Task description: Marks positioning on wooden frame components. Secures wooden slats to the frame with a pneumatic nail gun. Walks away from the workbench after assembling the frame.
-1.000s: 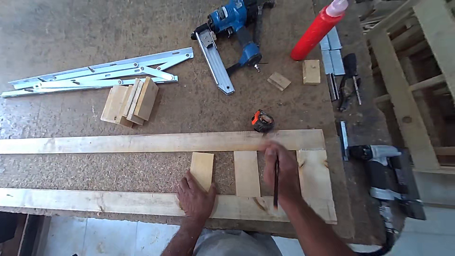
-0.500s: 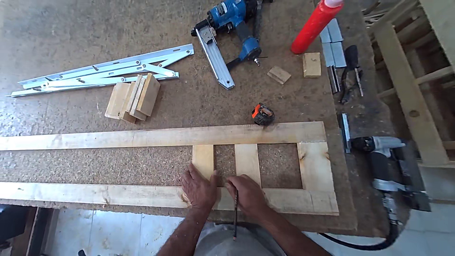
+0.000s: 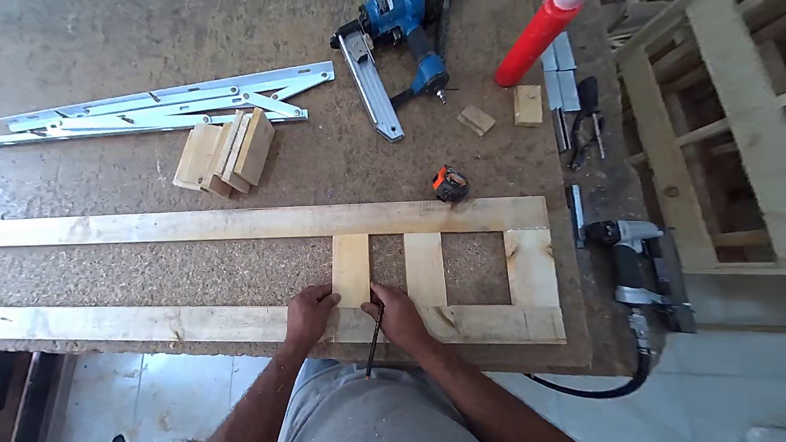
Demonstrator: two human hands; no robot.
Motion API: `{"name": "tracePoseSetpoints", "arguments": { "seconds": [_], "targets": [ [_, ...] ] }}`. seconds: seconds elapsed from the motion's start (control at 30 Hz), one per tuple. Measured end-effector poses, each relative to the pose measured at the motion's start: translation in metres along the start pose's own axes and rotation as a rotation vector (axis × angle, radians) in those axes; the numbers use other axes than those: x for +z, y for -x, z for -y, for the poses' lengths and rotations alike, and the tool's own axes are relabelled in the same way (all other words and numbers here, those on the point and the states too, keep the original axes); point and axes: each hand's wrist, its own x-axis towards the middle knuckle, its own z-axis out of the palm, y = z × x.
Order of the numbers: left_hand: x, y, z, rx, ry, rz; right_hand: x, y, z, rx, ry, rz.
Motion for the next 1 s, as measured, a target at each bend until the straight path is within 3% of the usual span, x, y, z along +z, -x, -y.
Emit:
{"name": "tracePoseSetpoints", "arguments": {
  "seconds": [0.33,0.47,0.67,0.73,0.83,1.0],
  "targets": [
    [0.002,0.000,0.006,0.070,-0.047,-0.016,-0.001,0.002,0.009,0.074,0.074,0.034],
    [-0.003,-0.001,0.004,0.083,-0.100,0.016,0.019,0.004,0.000,-0.024,0.026,-0.291],
    [-0.001,-0.004,0.006,0.210,-0.281,0.004,0.036,-0.010,-0.003,-0.010,0.146,-0.460],
    [-0.001,-0.003,0.008,0.213,-0.275,-0.001,0.038,-0.009,0.001,0.022,0.186,-0.468],
    [-0.015,-0.011,-0.005,0.053,-0.228,0.110,0.039,-0.012,0.006,0.080,0.184,-0.493],
    [-0.030,-0.057,-0.037,0.023,-0.315,0.239,0.020,-0.028,0.033,0.374,0.207,-0.336]
  ]
}}
